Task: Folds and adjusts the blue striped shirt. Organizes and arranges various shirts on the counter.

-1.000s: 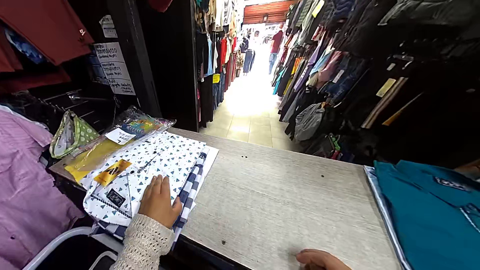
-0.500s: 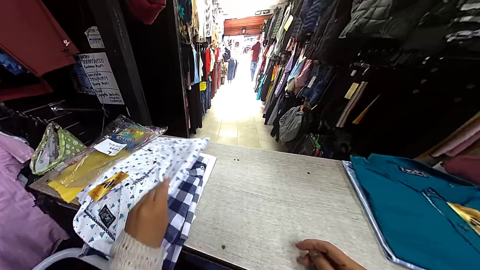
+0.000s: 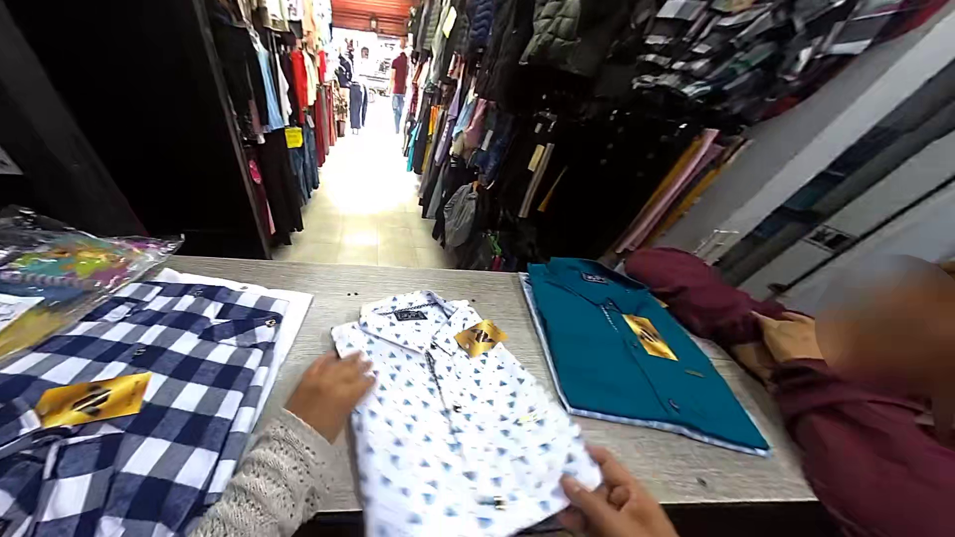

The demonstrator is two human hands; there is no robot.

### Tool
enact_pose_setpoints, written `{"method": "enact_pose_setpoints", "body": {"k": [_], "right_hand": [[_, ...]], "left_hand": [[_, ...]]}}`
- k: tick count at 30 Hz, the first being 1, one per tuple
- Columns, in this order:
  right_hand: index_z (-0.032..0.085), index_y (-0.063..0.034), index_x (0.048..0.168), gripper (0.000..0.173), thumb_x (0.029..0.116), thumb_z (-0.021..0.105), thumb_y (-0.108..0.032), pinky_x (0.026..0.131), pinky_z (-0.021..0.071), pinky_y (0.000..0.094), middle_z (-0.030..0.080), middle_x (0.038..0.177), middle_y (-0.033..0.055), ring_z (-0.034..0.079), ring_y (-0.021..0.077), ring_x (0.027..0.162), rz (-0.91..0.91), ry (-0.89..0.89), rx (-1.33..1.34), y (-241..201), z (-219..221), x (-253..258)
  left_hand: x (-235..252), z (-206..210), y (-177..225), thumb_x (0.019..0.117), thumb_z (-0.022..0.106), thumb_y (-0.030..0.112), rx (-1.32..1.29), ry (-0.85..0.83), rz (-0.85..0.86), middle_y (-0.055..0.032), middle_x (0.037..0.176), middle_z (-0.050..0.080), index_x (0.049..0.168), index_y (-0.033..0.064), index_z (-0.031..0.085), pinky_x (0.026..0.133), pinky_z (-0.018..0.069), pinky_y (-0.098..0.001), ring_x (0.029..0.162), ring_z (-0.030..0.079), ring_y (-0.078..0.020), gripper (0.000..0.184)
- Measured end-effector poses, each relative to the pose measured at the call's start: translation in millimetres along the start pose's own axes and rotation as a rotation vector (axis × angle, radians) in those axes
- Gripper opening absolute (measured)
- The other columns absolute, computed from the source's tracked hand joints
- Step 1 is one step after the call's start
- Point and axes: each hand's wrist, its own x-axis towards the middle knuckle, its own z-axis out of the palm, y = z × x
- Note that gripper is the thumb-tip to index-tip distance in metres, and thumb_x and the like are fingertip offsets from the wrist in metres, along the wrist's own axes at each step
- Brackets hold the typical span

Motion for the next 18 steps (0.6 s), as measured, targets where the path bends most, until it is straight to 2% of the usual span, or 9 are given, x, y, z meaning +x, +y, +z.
{"method": "enact_pose_setpoints", "body": {"k": [1,2,4,6,8,11,13,16,18], "right_hand": [[0.054,0.0092,0.119,0.035,0.0851,0.058,0.015,0.063,0.0630,0.0304,0.074,0.077,0.0042,0.073,0.0123,0.064,0.018,-0.037,-0.098,-5,5,-11],[0.060,0.0117,0.111,0.026,0.0856,0.061,0.013,0.064,0.0614,0.0304,0.072,0.073,0.0064,0.071,0.0126,0.063,0.012,-0.057,-0.204,-8,9,-18],[0.065,0.0124,0.108,0.021,0.0883,0.060,0.007,0.064,0.0604,0.0333,0.072,0.077,0.0124,0.071,0.0155,0.065,-0.081,-0.048,-0.372,-7,7,-20],[0.066,0.0104,0.114,0.025,0.0934,0.056,0.001,0.069,0.0618,0.0376,0.073,0.093,0.0178,0.073,0.0199,0.076,-0.196,-0.026,-0.474,-4,-1,-11],[0.069,0.0040,0.120,0.031,0.0954,0.057,-0.010,0.082,0.0607,0.0352,0.073,0.111,0.0156,0.073,0.0184,0.095,-0.370,-0.060,-0.582,2,-4,10],[0.064,0.0035,0.133,0.044,0.0971,0.056,-0.021,0.107,0.0490,0.0474,0.058,0.142,0.0248,0.059,0.0363,0.130,-0.554,-0.177,-0.718,-2,27,44],[0.060,0.0027,0.139,0.045,0.1000,0.054,-0.021,0.114,0.0392,0.0571,0.052,0.149,0.0255,0.049,0.0425,0.139,-0.628,-0.255,-0.799,-19,62,60],[0.059,0.0001,0.141,0.045,0.1019,0.051,-0.022,0.109,0.0372,0.0684,0.053,0.150,0.0196,0.049,0.0399,0.141,-0.798,-0.253,-0.938,-34,106,101],[0.050,-0.0003,0.148,0.049,0.1054,0.050,-0.023,0.116,0.0259,0.0682,0.044,0.158,0.0185,0.038,0.0367,0.149,-0.643,-0.281,-1.040,-43,124,139]], "left_hand": [[10,-8,-4,0.0945,0.050,-0.012,-0.018,-0.104,-0.162,-0.0195,0.139,0.062,0.119,0.0016,0.074,0.117,0.0319,-0.0610,0.138,0.051,-0.0396,0.037],[15,-12,-7,0.0953,0.048,-0.012,-0.029,-0.129,-0.255,-0.0194,0.143,0.059,0.120,0.0013,0.073,0.117,0.0312,-0.0601,0.140,0.049,-0.0389,0.038],[14,-9,-9,0.0991,0.045,-0.007,-0.056,-0.135,-0.310,-0.0216,0.143,0.058,0.125,-0.0005,0.070,0.114,0.0389,-0.0550,0.136,0.053,-0.0385,0.036],[6,3,-1,0.1028,0.046,0.003,-0.103,-0.130,-0.273,-0.0276,0.141,0.057,0.131,-0.0065,0.064,0.115,0.0409,-0.0507,0.135,0.054,-0.0415,0.034],[3,10,13,0.1033,0.050,0.008,-0.090,-0.114,-0.264,-0.0298,0.144,0.055,0.136,-0.0083,0.059,0.114,0.0400,-0.0529,0.137,0.051,-0.0447,0.038],[23,-18,37,0.1073,0.048,0.019,-0.035,-0.411,-0.418,-0.0229,0.162,0.034,0.153,-0.0019,0.041,0.120,0.0240,-0.0597,0.151,0.031,-0.0385,0.050],[46,-30,55,0.1077,0.048,0.022,-0.002,-0.506,-0.408,-0.0207,0.165,0.029,0.156,0.0002,0.036,0.121,0.0174,-0.0630,0.154,0.024,-0.0373,0.054],[86,-17,66,0.1085,0.046,0.034,0.020,-0.504,-0.339,-0.0164,0.168,0.023,0.159,0.0033,0.031,0.122,0.0095,-0.0645,0.157,0.016,-0.0325,0.061],[105,11,51,0.1053,0.048,0.048,0.020,-0.439,-0.360,-0.0134,0.170,0.017,0.161,0.0054,0.025,0.122,0.0036,-0.0643,0.158,0.012,-0.0292,0.074]]}}
